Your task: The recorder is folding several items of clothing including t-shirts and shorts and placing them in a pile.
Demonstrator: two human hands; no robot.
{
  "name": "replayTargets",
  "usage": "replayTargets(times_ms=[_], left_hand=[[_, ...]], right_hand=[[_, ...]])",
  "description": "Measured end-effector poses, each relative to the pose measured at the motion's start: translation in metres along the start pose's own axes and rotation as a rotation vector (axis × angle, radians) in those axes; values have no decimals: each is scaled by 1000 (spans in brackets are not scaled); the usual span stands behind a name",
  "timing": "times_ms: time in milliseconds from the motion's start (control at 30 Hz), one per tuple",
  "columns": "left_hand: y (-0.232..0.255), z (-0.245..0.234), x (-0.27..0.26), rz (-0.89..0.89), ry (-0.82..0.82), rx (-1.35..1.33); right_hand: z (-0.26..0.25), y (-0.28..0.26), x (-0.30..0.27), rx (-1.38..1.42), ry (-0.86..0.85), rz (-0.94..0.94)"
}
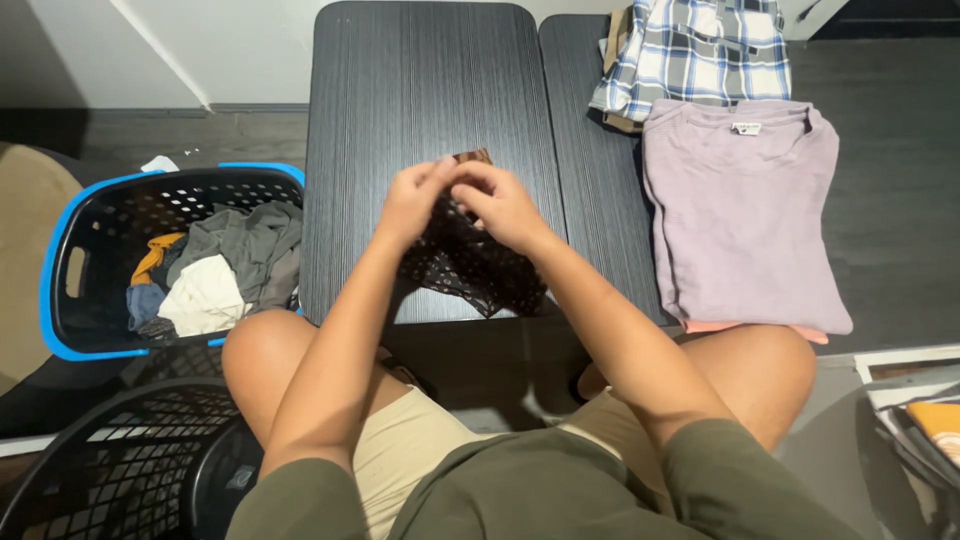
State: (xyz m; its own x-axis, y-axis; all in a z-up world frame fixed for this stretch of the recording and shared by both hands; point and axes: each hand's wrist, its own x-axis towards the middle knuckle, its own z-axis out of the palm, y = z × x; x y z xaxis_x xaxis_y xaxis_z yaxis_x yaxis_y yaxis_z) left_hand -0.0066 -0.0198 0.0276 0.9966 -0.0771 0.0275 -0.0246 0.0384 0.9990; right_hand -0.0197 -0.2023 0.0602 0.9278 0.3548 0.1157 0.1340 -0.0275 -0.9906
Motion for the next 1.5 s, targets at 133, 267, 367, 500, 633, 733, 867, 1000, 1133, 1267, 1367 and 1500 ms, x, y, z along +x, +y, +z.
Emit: replayTargets(times_ms=[133,267,367,500,633,733,867,1000,1133,1267,1367,1500], left_hand=[[7,-7,0,100,-64,261],[-33,-20,31,50,24,80],[-46,-33,52,-66,54,-83],[-36,-48,69,-350,76,18],[-62,-64,83,-83,130,264],[-31,-62,51,-71,277,337],[-9,-57,-11,-263,160,631],[11,-41,-54,-362,5,741],[12,-34,-58,-417,12,892],[-15,-50,-40,-351,108,943],[-21,-66,-22,-275,155,956],[-14,-64,15,-205,74,950]], right_hand=[[-19,14,-2,43,-115,28],[-22,1,-16,-186,-242,185],[-9,-12,-35,-324,-333,362],[12,6,-51,-211,-397,183],[35,-4,-54,-379,-355,-36],[31,6,-47,-364,-231,-53],[-8,37,-17,-267,184,-115],[-49,76,41,-298,285,32],[-50,72,79,-513,123,61],[-66,100,103,-636,-35,64],[-86,95,88,-540,-42,159],[-123,69,32,-314,16,404]])
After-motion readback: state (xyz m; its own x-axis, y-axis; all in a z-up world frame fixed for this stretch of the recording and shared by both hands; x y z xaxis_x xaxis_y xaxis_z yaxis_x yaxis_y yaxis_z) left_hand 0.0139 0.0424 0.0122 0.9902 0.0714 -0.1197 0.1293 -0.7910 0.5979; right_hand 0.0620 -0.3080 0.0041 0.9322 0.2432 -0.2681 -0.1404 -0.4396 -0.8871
